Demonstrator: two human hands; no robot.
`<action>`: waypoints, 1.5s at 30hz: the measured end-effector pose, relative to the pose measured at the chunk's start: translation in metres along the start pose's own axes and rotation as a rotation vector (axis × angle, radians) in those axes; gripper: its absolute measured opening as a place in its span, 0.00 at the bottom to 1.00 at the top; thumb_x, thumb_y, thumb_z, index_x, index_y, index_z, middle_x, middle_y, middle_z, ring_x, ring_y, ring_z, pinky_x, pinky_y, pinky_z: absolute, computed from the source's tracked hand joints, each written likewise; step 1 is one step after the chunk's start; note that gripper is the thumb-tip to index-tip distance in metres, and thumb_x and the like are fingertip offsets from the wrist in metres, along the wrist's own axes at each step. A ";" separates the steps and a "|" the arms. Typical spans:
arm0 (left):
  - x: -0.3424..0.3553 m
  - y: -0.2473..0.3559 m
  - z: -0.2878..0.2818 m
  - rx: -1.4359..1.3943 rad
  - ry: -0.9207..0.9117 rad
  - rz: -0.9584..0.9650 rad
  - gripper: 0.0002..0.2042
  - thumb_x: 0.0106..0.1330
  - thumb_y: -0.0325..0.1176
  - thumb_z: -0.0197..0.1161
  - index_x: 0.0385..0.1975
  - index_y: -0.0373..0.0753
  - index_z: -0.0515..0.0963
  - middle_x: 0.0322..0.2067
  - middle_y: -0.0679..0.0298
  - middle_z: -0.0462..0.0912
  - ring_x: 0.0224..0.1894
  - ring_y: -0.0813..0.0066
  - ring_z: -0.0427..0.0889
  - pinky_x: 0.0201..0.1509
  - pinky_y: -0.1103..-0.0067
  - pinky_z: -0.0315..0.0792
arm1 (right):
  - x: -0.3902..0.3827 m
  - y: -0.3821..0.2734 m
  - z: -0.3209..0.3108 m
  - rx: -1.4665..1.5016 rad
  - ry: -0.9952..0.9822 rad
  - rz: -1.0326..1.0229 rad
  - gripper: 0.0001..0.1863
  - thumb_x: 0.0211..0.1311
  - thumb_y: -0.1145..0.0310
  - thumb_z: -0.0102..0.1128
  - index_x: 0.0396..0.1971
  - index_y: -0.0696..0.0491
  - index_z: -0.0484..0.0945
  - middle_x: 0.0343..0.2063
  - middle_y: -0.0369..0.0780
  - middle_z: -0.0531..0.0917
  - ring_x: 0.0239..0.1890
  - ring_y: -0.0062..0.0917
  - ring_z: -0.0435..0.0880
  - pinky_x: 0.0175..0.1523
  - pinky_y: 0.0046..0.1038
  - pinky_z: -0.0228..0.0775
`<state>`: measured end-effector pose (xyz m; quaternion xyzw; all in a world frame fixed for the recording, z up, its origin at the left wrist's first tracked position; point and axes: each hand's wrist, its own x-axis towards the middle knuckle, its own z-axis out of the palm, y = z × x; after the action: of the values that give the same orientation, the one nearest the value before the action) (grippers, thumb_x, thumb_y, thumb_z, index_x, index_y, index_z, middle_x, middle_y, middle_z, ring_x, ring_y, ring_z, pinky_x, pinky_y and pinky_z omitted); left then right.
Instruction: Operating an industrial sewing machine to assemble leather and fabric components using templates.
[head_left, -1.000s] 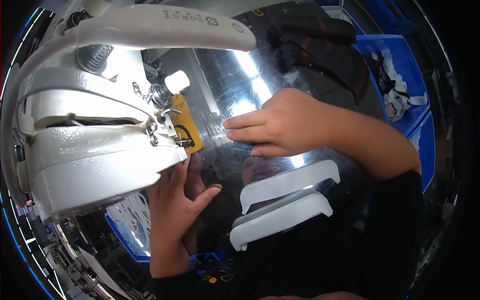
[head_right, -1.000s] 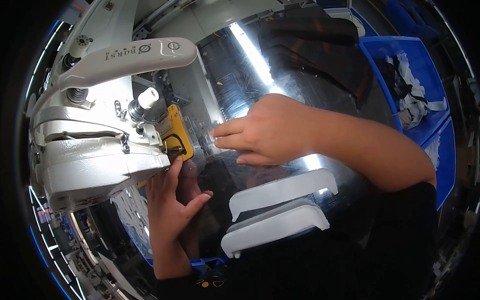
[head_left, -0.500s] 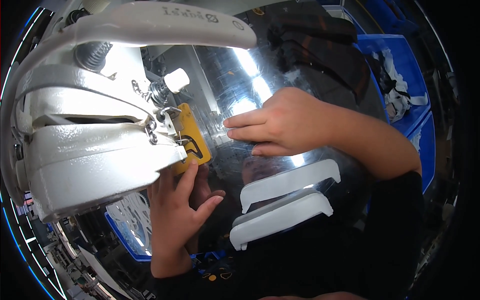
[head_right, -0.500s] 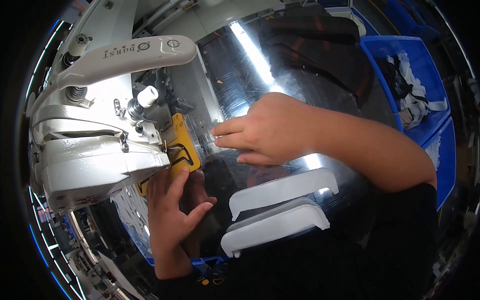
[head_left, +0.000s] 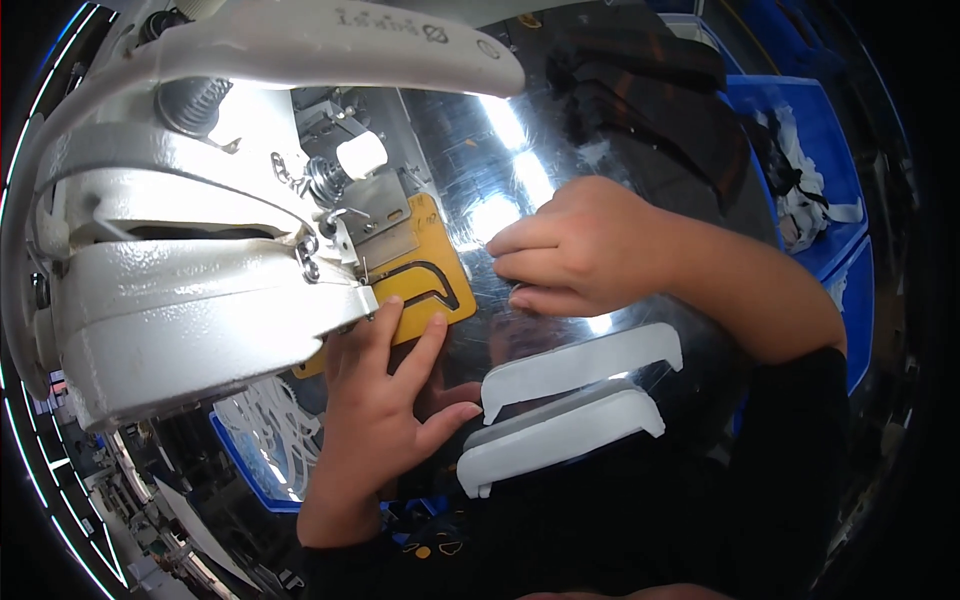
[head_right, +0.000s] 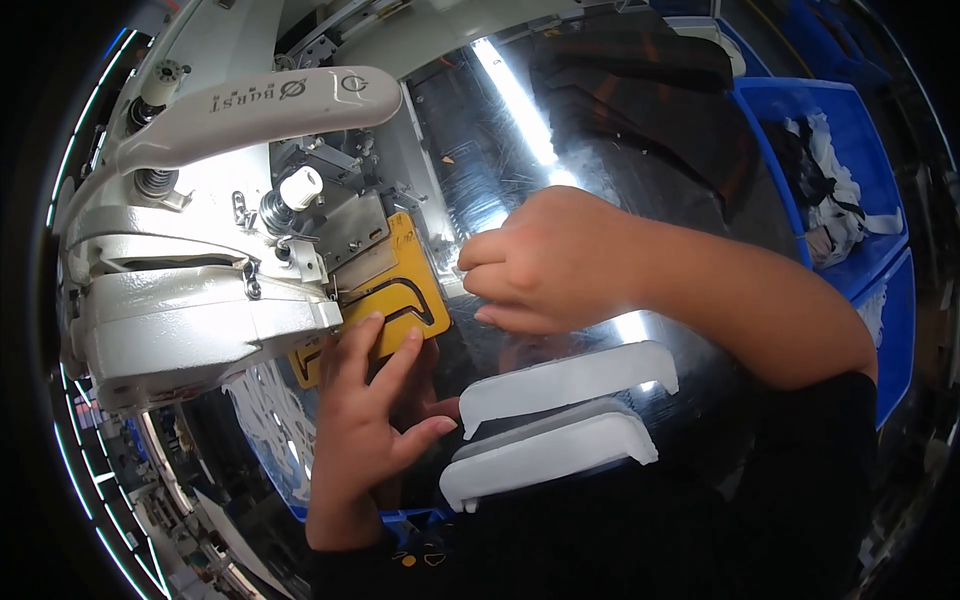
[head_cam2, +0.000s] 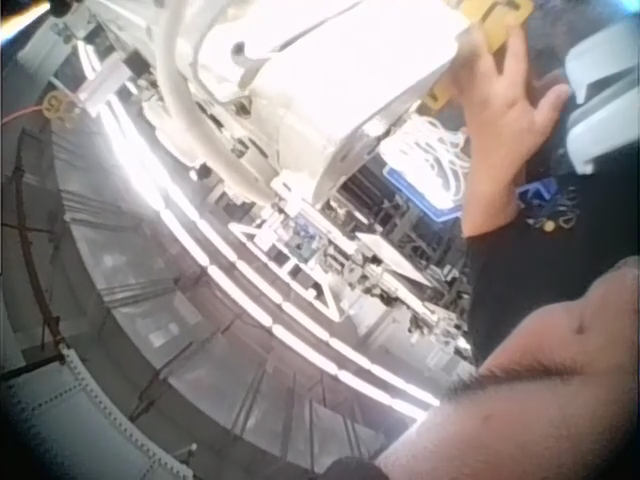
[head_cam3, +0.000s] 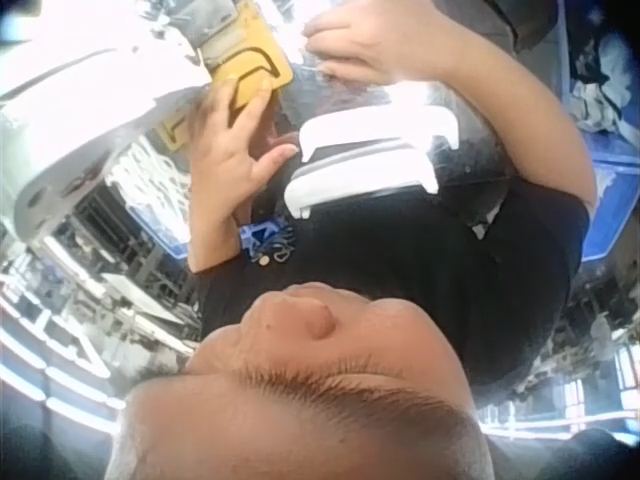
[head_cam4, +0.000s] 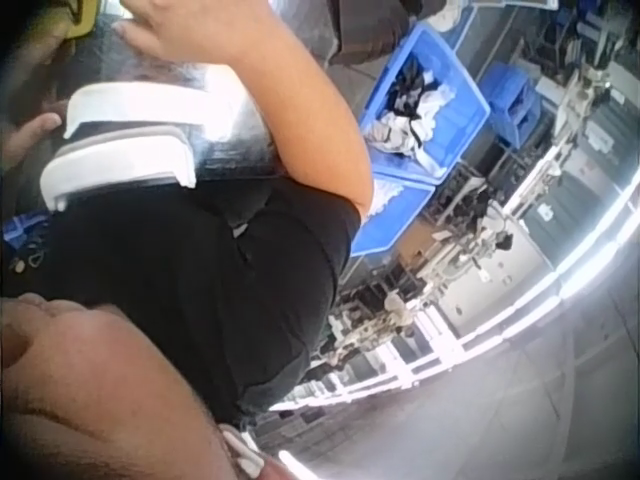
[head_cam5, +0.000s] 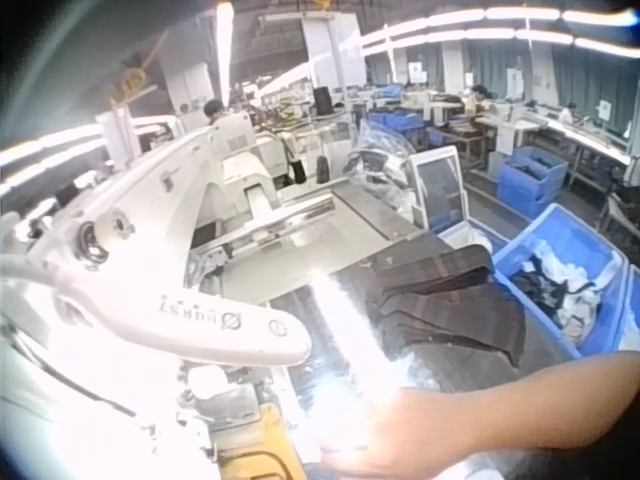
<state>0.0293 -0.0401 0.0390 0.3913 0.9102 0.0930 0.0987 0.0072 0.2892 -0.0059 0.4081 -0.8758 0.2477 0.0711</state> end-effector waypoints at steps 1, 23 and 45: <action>0.002 0.002 0.001 -0.002 0.007 0.007 0.43 0.58 0.65 0.78 0.70 0.43 0.83 0.73 0.40 0.70 0.73 0.36 0.70 0.80 0.50 0.62 | -0.001 0.000 0.000 0.001 0.005 -0.006 0.12 0.66 0.59 0.75 0.40 0.52 0.88 0.46 0.36 0.91 0.33 0.31 0.92 0.35 0.34 0.82; 0.002 0.003 0.020 -0.009 0.062 0.068 0.41 0.65 0.66 0.72 0.73 0.45 0.80 0.73 0.43 0.73 0.77 0.42 0.70 0.85 0.41 0.46 | -0.003 -0.005 -0.001 -0.013 0.148 -0.023 0.15 0.69 0.60 0.70 0.24 0.49 0.81 0.27 0.36 0.81 0.26 0.34 0.85 0.32 0.38 0.78; -0.004 -0.004 0.019 -0.047 0.235 0.095 0.32 0.65 0.55 0.77 0.60 0.36 0.87 0.62 0.48 0.81 0.66 0.46 0.78 0.75 0.51 0.67 | -0.007 -0.003 -0.034 -0.294 -0.011 0.107 0.08 0.59 0.64 0.72 0.29 0.49 0.80 0.29 0.35 0.81 0.37 0.34 0.86 0.44 0.37 0.79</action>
<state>0.0336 -0.0440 0.0205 0.4179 0.8936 0.1638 -0.0040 0.0113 0.3095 0.0222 0.3473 -0.9236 0.1179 0.1118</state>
